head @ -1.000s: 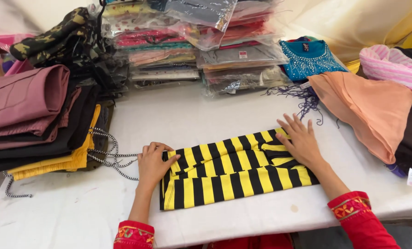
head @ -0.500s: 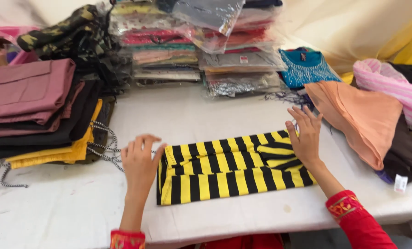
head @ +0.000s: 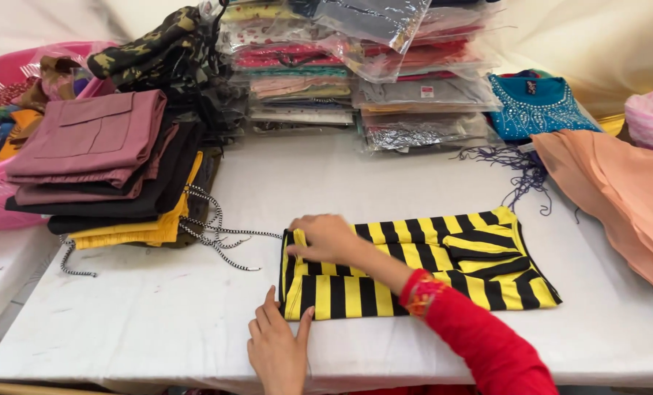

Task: The person folds a yellow and black striped top and then a pink and white striped top on a white table. Each garment is smoothed, folded into a compact rectangle, and placed aside.

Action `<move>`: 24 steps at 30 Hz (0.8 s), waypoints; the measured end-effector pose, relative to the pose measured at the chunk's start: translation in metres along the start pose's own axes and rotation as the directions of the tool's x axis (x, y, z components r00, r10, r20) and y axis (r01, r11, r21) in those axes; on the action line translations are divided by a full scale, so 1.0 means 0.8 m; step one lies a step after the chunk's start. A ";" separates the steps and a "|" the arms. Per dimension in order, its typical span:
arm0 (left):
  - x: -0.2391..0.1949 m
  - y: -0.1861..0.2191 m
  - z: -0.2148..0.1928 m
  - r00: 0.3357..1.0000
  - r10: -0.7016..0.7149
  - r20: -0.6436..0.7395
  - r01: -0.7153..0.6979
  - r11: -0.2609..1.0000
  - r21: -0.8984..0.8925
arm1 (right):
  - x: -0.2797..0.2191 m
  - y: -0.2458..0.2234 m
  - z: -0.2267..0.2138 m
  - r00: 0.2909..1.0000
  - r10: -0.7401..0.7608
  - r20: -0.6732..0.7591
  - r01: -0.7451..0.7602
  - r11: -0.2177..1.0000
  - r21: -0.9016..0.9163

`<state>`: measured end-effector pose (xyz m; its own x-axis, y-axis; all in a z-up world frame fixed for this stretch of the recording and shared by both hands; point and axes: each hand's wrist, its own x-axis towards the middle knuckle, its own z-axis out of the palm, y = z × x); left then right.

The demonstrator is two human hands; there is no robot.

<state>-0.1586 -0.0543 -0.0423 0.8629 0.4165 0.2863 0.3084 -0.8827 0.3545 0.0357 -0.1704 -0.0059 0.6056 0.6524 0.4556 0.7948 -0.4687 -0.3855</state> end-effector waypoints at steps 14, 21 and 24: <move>0.016 0.028 0.018 0.992 0.102 0.078 -0.084 0.976 -0.202 | 0.013 0.024 0.039 0.966 0.248 0.071 -0.240 0.966 -0.099; 0.008 0.190 -0.010 0.843 0.537 0.026 -0.434 0.709 -0.555 | -0.120 0.166 -0.126 0.814 0.579 0.046 -0.505 0.666 0.549; -0.011 0.255 0.034 0.654 0.754 -0.056 -0.631 0.503 -0.591 | -0.222 0.240 -0.181 0.709 0.704 0.023 -0.569 0.553 0.609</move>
<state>-0.0922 -0.2442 0.0031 0.7746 -0.3814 0.5044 -0.6257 -0.5780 0.5238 0.0861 -0.4624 -0.0448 0.9887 0.1463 0.0331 0.0718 -0.2675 -0.9609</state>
